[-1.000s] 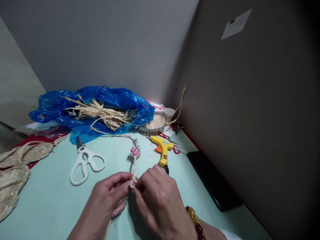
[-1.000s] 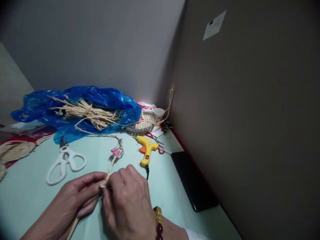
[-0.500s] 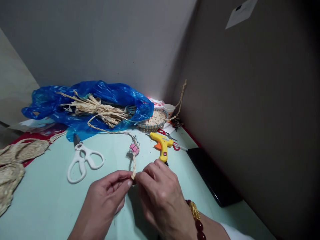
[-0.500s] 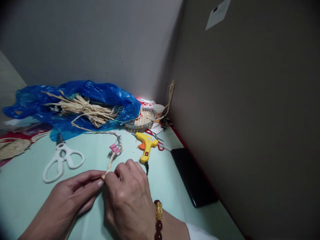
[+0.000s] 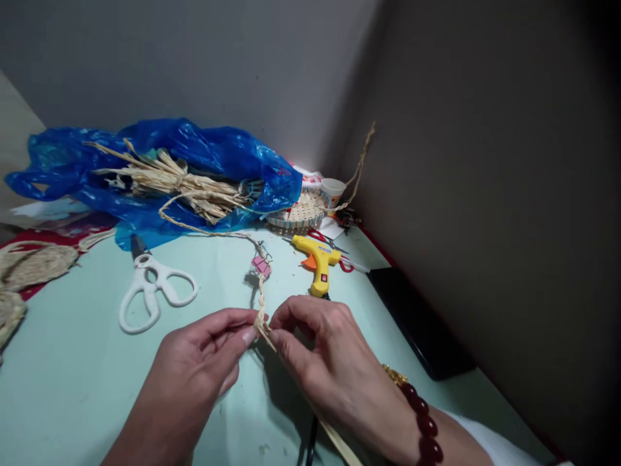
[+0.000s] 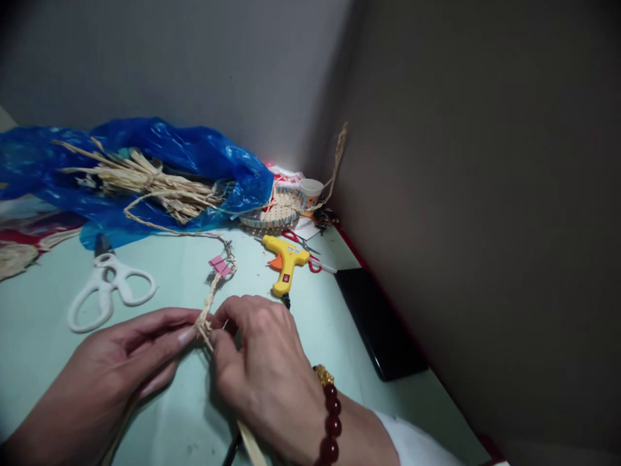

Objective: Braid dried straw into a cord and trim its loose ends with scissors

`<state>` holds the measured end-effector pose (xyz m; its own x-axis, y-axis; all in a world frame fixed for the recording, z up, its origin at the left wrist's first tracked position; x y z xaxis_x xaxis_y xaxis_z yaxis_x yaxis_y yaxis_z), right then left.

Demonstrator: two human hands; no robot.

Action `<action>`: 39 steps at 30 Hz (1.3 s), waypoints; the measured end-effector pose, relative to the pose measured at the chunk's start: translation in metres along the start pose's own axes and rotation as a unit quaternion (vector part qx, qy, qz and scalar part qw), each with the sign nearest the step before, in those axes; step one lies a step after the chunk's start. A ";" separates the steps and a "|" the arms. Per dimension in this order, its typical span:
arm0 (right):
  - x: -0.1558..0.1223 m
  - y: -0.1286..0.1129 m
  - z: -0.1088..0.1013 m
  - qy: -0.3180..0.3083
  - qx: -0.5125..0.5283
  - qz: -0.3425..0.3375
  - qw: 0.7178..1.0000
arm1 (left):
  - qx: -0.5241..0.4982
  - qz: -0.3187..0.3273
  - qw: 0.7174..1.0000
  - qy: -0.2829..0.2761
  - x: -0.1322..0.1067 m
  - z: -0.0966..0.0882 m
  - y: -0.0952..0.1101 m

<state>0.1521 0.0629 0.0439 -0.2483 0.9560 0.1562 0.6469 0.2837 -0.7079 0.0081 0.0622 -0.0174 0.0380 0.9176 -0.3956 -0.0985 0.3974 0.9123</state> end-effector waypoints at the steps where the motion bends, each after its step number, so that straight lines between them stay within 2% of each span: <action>1: 0.001 0.000 -0.001 -0.003 -0.001 0.004 1.000 | -0.002 -0.004 1.000 0.010 -0.001 0.000 0.000; 3: 0.002 0.000 -0.002 -0.004 -0.005 0.008 1.000 | -0.010 0.001 0.998 0.055 -0.004 -0.002 0.003; 5: 0.003 0.001 -0.001 -0.005 -0.004 0.011 1.000 | -0.011 0.002 0.997 0.075 -0.006 -0.001 0.005; 14: 0.004 0.008 0.006 -0.031 0.048 0.043 0.997 | 0.016 -0.002 0.994 0.108 -0.007 -0.004 0.007; 23: 0.006 0.010 0.010 -0.040 0.097 0.054 0.993 | 0.029 0.031 0.991 0.124 -0.006 -0.006 0.012; 28: 0.006 0.014 0.015 -0.040 0.152 0.084 0.984 | 0.046 0.066 0.984 0.158 -0.010 -0.006 0.017; 31: 0.004 0.011 0.014 -0.022 0.135 0.064 0.988 | 0.023 0.042 0.986 0.157 -0.011 -0.004 0.014; 34: 0.000 0.004 0.009 0.013 0.068 0.034 0.997 | -0.018 0.002 0.990 0.137 -0.011 0.000 0.007; 37: -0.005 -0.009 0.006 0.053 -0.029 -0.038 0.997 | -0.044 -0.013 0.992 0.119 -0.011 0.003 0.004; 39: -0.009 -0.018 0.007 0.079 -0.099 -0.093 0.988 | -0.046 -0.013 0.994 0.103 -0.011 0.006 0.005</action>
<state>0.1376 0.0485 0.0505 -0.2712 0.8814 0.3868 0.7332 0.4496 -0.5102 0.0126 0.0539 -0.0080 -0.1619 0.8828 -0.4409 -0.1903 0.4105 0.8918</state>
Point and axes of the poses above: each hand's wrist, its own x-axis towards the middle knuckle, its own z-axis out of the palm, y = z × x, the point moved 7 cm from there along x, towards the middle knuckle, and after that the axes turned 3 degrees about -x, right-handed, at the moved point
